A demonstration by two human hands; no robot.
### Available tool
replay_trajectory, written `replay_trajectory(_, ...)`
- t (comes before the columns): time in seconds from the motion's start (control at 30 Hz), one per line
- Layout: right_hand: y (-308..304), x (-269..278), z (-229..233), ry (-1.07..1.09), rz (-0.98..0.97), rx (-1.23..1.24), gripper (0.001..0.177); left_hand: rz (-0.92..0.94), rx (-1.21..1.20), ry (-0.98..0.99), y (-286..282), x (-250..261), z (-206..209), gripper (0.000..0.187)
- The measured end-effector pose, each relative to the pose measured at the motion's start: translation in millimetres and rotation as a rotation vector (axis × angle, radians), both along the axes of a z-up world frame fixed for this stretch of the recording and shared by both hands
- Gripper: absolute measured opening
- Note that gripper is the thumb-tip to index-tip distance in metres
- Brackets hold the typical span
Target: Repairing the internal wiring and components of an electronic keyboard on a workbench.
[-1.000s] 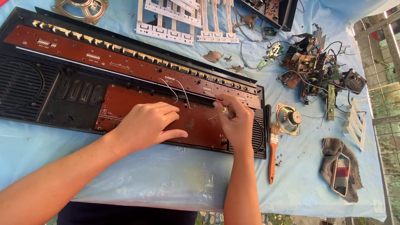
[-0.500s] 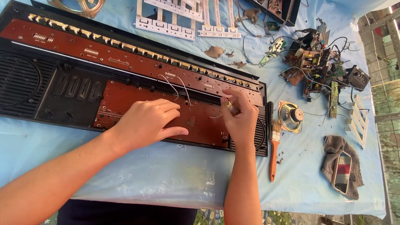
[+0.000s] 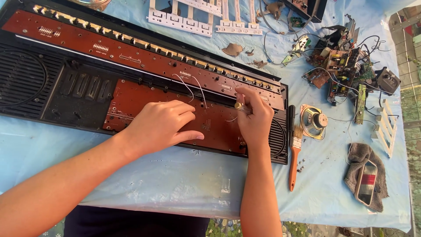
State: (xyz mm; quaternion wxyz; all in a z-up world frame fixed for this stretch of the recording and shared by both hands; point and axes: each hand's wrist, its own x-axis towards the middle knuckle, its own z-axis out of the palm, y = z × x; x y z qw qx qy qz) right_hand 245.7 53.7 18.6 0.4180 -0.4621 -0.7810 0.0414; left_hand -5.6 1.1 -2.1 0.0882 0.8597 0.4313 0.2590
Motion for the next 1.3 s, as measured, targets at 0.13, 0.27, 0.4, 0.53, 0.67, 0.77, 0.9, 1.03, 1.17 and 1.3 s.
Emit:
replay_trajectory(0.13,-6.7,0.8,12.5,0.021,0.046,-0.057,0.014,-0.002,0.005,0.008,-0.2,0.8,-2.3,0.048)
replay_trajectory(0.27,-13.6,4.5,20.2,-0.018,0.128,-0.152,0.01,-0.001,0.0,0.01,-0.2,0.3,-2.8,0.048)
replay_trajectory(0.4,-19.1,11.3,29.6,-0.008,0.118,-0.159,0.011,-0.009,-0.004,-0.009,-0.5,0.0,-2.7,0.048)
replay_trajectory(0.53,-21.5,13.5,28.4,0.315,0.215,-0.211,0.018,-0.001,0.038,-0.07,-2.4,1.2,6.7,0.044)
replay_trajectory(0.67,-18.2,20.3,2.3,0.693,0.387,-0.277,0.026,-0.006,0.13,-0.195,-5.8,4.0,17.8,0.036)
replay_trajectory(0.77,-24.4,9.8,14.1,0.81,0.513,-0.306,0.021,-0.034,0.271,-0.35,-10.5,6.5,32.5,0.033)
replay_trajectory(0.9,-29.8,3.6,8.0,0.929,0.598,-0.349,0.018,-0.023,0.341,-0.395,-11.6,8.8,33.9,0.034)
replay_trajectory(1.03,-33.4,-4.6,7.6,0.967,0.696,-0.4,0.019,0.018,0.422,-0.392,-10.9,10.3,33.0,0.034)
replay_trajectory(1.17,-34.8,-10.2,4.7,0.978,0.732,-0.436,0.019,-0.03,0.511,-0.392,-9.2,10.5,36.0,0.006)
replay_trajectory(1.3,-39.0,-14.1,10.3,0.961,0.704,-0.447,0.021,-0.044,0.525,-0.403,-9.7,9.7,34.5,0.005)
